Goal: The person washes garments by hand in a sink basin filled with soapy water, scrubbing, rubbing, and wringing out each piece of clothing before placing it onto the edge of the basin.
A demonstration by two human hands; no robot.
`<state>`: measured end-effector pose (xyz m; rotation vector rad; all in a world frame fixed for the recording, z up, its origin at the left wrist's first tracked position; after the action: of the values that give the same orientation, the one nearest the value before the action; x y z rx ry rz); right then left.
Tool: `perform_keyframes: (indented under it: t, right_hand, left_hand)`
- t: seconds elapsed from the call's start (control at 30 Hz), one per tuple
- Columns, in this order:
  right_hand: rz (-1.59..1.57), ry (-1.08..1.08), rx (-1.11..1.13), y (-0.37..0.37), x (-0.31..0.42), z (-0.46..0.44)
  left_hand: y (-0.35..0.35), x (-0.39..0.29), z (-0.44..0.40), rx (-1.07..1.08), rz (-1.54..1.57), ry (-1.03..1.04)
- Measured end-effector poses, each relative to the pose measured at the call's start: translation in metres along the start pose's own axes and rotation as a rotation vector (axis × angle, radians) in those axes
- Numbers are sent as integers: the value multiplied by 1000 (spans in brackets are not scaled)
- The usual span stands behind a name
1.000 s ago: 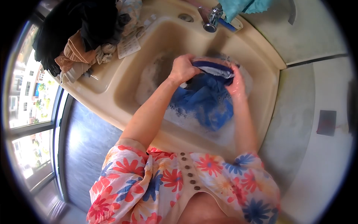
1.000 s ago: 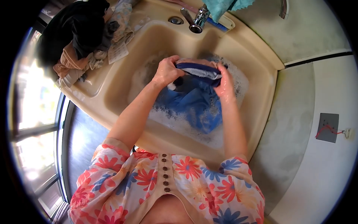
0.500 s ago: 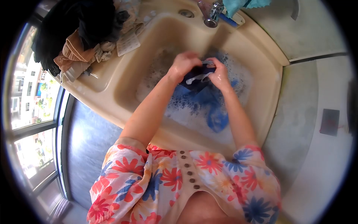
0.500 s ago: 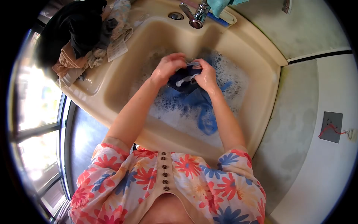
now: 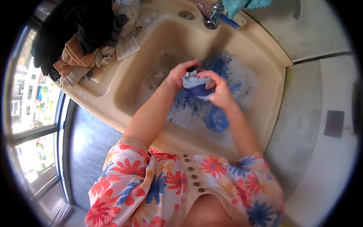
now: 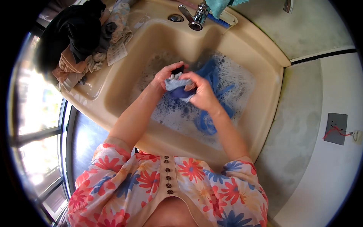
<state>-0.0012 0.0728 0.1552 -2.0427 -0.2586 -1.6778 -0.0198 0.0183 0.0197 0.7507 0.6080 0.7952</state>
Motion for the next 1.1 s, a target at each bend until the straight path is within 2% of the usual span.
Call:
perform_keyframes:
  t: [0.03, 0.07, 0.1, 0.13, 0.2, 0.23, 0.33, 0.43, 0.53, 0.57, 0.67, 0.7, 0.83, 0.93, 0.97, 1.07, 1.1]
  right_hand:
    - [47, 74, 25, -11, -9, -7]
    - [-130, 106, -77, -23, -7, -16]
    - [-381, 235, -139, -32, -26, -24]
    - [-632, 365, -201, -36, -47, -31]
    - [-699, 433, -331, -42, -64, -43]
    - [-674, 438, -381, -41, -74, -48]
    - [-594, 482, -336, -26, -97, -57]
    - [-206, 445, -236, -24, -86, -71]
    - [-237, 319, 28, -25, -70, -75]
    - [-349, 312, 159, -25, -63, -71]
    - [-1046, 208, 305, -11, -41, -57]
    - [-1071, 234, 268, -4, -35, -56]
    - [-1151, 172, 184, -8, -3, -51]
    - [-995, 271, 129, -16, -6, -61]
    - [-942, 309, 26, -19, -11, -64]
    - [-617, 413, -164, -28, -39, -66]
    - [-504, 469, -299, -31, -43, -62]
  left_hand:
    - [11, 1, 9, 19, -10, 14]
    - [22, 0, 17, 40, -20, 27]
    - [38, 2, 24, 204, -98, 10]
    - [44, 3, 28, 227, -138, 47]
    - [57, 9, 35, 267, -223, 124]
    - [55, 11, 30, 220, -275, 163]
    - [38, 5, 25, -5, -415, 221]
    - [35, 8, 24, -54, -455, 190]
    - [50, 3, 36, -11, -405, 204]
    - [58, 7, 41, 47, -362, 143]
    - [76, 31, 45, 232, -278, 34]
    - [74, 40, 48, 153, -230, -21]
    - [86, 44, 56, 330, -225, -21]
    - [93, 33, 57, 322, -358, 51]
    - [86, 25, 49, 183, -393, 134]
    - [70, 12, 39, -18, -612, 282]
    - [63, 6, 32, -58, -661, 389]
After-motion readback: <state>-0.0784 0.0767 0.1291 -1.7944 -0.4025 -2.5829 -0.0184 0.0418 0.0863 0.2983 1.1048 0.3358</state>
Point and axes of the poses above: each hand's wrist, its own z-axis away from the middle knuckle, its own y-axis out of the palm, x = y × z, the point moved 10 cm from there along -z, towards the middle knuckle, and after that the axes turned 9 degrees about -x, right-handed, at the moved point
